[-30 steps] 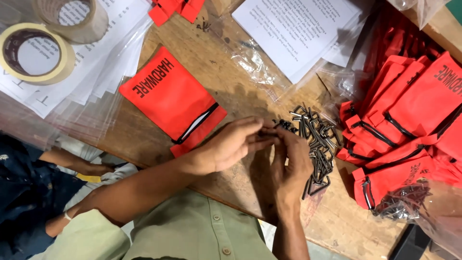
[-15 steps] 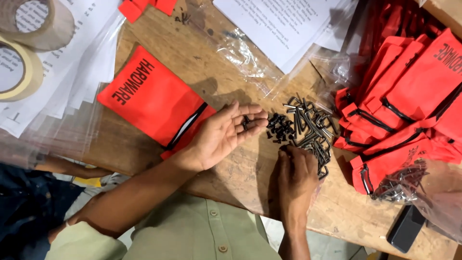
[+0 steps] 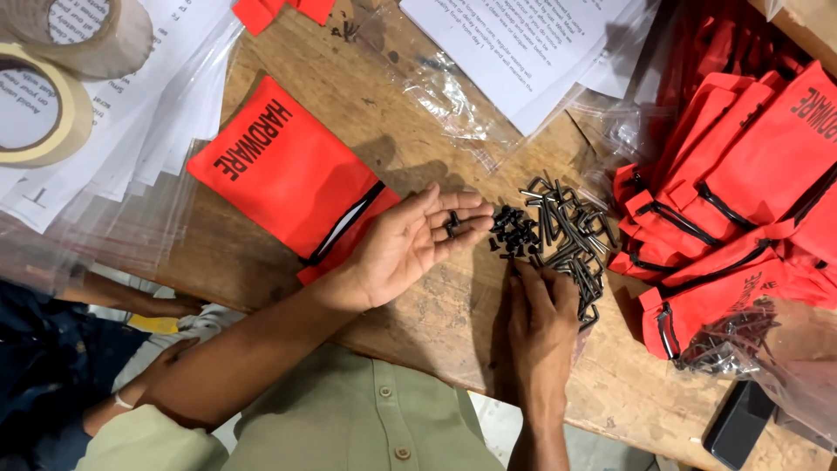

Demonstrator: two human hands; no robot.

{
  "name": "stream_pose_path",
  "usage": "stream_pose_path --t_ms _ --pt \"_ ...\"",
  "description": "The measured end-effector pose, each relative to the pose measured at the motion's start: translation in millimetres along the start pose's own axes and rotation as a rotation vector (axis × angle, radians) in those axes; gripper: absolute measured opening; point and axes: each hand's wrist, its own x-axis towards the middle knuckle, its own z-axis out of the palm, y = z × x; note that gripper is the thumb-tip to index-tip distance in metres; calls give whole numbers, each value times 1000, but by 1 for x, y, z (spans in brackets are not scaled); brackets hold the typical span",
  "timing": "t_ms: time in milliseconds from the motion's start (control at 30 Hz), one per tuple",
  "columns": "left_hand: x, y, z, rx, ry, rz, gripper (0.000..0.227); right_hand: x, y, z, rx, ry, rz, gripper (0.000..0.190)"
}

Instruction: Folding a product manual/document and placing it into a red hardware bag along with screws and an allen key.

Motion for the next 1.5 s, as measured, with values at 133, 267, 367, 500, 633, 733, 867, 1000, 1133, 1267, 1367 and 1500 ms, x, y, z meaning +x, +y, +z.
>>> stream_pose_path --t_ms 133,267,367,500,633,733,867,1000,1133,1267,1367,1500 --pt "-2 -1 2 -36 -4 1 64 -3 6 3 -11 -11 -32 20" --pt "-1 -3 0 -41 -13 -13 68 1 -1 -2 15 -59 -80 15" --pt "-1 -4 -1 -15 -19 -22 69 2 -9 -7 63 -70 -53 14" --pt "-2 -3 0 18 -23 1 69 -2 -4 -13 164 72 127 14" --pt "-5 -1 5 30 -10 -16 68 -8 14 -10 200 162 249 14" --pt "-5 -2 7 64 0 -30 68 -7 9 -7 180 145 190 17" --pt "-5 -2 7 75 7 -21 69 4 -13 -3 -19 122 -5 15" --pt "-5 -3 4 45 -7 -6 69 9 3 -2 -114 53 -117 15" --pt "-2 -6 1 17 -4 12 69 9 -2 -2 -7 48 -122 16" --pt "-3 -9 3 -50 -6 -40 70 18 -19 -8 124 90 -158 20" --pt "-2 -10 -2 -61 -41 -36 71 31 -35 -5 197 52 -279 28" --pt "0 -13 -9 -110 -38 -12 73 34 -38 6 328 19 -237 49"
